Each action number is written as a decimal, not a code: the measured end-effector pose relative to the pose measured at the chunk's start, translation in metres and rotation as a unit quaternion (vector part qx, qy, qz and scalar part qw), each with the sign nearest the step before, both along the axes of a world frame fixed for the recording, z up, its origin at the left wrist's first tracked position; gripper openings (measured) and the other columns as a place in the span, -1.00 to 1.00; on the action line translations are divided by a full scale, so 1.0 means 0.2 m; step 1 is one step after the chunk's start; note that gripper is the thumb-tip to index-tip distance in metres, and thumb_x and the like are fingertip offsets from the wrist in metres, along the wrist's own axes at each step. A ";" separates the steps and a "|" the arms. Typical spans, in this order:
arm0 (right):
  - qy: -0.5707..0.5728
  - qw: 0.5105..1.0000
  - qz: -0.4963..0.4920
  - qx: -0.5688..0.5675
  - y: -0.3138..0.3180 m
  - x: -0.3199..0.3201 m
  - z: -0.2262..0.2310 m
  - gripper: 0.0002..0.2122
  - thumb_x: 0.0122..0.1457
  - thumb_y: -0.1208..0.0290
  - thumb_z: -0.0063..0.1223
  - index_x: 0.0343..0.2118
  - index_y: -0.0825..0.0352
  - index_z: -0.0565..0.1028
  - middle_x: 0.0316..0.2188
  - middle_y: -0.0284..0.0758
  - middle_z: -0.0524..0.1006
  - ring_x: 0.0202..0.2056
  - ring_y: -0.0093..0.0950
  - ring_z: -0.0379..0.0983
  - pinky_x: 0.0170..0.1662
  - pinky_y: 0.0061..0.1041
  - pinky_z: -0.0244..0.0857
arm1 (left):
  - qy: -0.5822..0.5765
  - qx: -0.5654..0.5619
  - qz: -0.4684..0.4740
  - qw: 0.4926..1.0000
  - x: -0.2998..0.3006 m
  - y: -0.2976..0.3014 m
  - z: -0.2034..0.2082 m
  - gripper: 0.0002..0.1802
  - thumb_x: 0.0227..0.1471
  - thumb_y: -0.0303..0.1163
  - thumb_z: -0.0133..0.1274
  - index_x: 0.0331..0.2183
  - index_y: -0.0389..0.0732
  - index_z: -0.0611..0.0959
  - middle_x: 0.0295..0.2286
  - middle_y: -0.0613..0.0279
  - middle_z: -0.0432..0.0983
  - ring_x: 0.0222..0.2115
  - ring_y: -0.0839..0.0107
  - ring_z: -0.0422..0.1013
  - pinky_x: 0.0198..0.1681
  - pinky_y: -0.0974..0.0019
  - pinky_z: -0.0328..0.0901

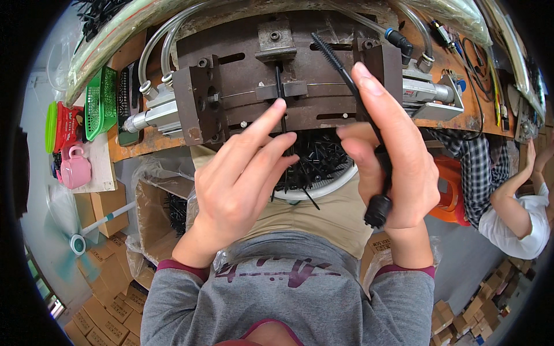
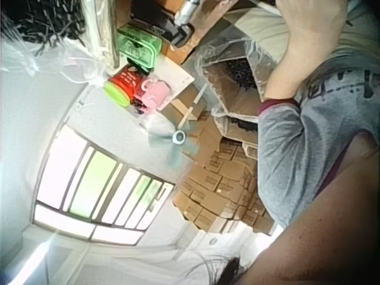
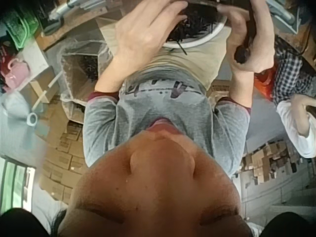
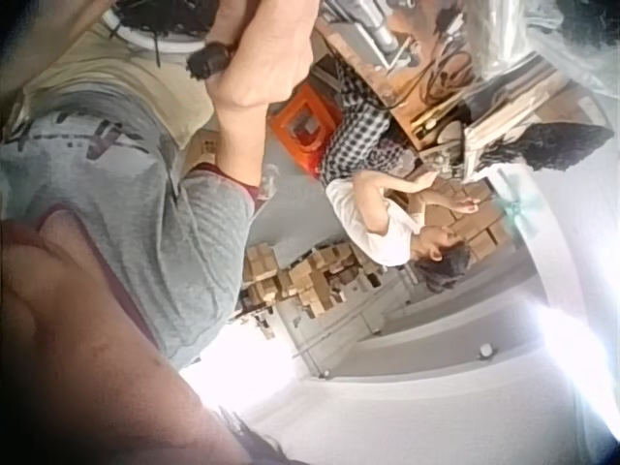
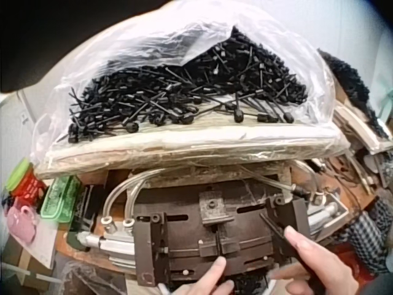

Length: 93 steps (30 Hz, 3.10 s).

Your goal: Manually assemble small black plastic components using a workbench fixture.

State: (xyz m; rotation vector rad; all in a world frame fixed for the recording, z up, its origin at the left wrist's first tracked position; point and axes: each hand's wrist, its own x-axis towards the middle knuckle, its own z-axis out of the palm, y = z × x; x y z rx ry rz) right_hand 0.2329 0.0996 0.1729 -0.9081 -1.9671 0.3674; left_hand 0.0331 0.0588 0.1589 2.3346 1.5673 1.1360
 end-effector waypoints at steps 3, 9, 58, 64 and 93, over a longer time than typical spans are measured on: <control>0.011 1.000 -0.015 -0.008 -0.02 0.03 0.00 -0.54 0.21 0.33 0.19 0.07 0.55 0.42 -0.06 0.02 0.59 -0.28 -0.36 0.65 -0.14 -0.46 0.51 | 0.104 0.004 0.014 0.994 0.00 0.03 0.01 -0.68 -0.22 -0.48 0.35 -0.30 -0.26 0.72 -0.04 0.10 0.59 -0.52 0.42 0.51 -0.48 0.41 0.35; 0.030 0.990 -0.040 -0.131 -0.08 0.02 0.05 -0.56 0.28 0.34 0.13 0.09 0.59 0.41 -0.13 -0.02 0.62 -0.25 -0.39 0.62 -0.08 -0.48 0.45 | 0.101 0.010 0.011 0.995 -0.01 0.04 0.01 -0.67 -0.21 -0.40 0.37 -0.29 -0.24 0.71 -0.11 0.16 0.63 -0.53 0.41 0.51 -0.48 0.41 0.32; -0.318 0.945 -0.059 0.058 0.78 -0.18 0.74 -0.52 -0.06 0.55 0.24 0.01 0.37 0.47 -0.03 -0.15 0.50 0.07 -0.20 0.39 0.18 -0.31 0.27 | -0.091 0.000 -0.019 0.996 -0.08 -0.01 0.14 -0.66 -0.19 -0.55 0.37 -0.26 -0.31 0.70 -0.18 0.07 0.58 -0.35 0.33 0.56 -0.33 0.37 0.46; -0.571 0.812 -0.098 -0.067 1.00 -0.42 0.76 -0.49 -0.06 0.49 0.20 0.04 0.44 0.44 -0.08 0.00 0.56 -0.01 -0.09 0.50 0.03 -0.23 0.42 | 0.070 0.010 0.006 0.997 -0.01 0.02 0.01 -0.70 -0.19 -0.45 0.34 -0.31 -0.26 0.67 0.02 0.02 0.54 -0.44 0.39 0.57 -0.38 0.39 0.44; 0.328 0.828 0.271 -0.366 0.56 -0.16 0.41 -0.80 0.36 0.39 -0.02 -0.09 0.39 0.49 -0.30 -0.37 0.57 -0.48 -0.75 0.38 -0.40 -0.74 0.27 | -0.412 -0.051 -0.099 0.904 -0.05 0.18 0.24 -0.43 -0.11 -0.70 0.30 0.02 -0.37 0.59 -0.03 0.04 0.54 -0.14 0.28 0.56 -0.14 0.27 0.55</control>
